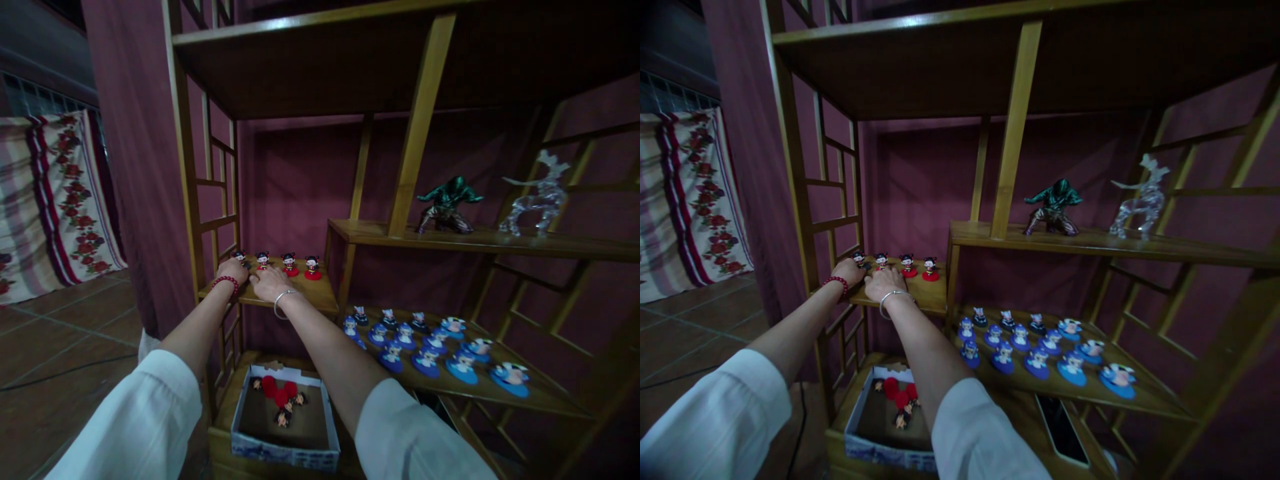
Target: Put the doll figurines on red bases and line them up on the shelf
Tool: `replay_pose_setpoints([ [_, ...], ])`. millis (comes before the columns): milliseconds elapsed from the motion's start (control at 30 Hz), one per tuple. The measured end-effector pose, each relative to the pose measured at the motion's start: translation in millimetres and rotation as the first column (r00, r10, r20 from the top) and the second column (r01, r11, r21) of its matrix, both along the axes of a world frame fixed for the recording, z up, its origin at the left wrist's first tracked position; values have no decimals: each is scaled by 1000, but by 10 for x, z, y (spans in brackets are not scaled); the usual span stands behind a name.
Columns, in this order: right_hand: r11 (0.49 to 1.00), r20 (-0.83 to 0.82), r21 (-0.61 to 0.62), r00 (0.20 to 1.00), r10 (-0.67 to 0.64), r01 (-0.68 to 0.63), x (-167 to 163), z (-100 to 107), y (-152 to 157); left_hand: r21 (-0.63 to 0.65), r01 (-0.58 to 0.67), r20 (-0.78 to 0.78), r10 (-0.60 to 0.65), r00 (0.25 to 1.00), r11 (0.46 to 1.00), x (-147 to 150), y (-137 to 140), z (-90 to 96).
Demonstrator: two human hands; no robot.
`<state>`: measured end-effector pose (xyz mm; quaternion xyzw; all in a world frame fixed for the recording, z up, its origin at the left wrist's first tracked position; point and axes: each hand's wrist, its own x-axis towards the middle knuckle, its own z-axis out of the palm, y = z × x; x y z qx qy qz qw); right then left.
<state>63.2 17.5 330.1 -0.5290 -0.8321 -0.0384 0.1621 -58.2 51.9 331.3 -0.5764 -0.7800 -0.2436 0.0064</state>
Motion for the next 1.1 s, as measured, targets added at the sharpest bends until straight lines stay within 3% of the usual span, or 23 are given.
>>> replay_pose_setpoints([
  [800,995,-31,95,999,24,-21,37,-82,39,-16,13,-56,-14,998,1000,33,-101,48],
  [967,989,-29,148,999,20,-16,135,-93,-80,16,45,-96,-43,994,999,20,-224,39],
  [1100,985,-45,172,999,-9,17,240,-93,-218,69,4,-96,2,995,998,47,-443,-7],
])
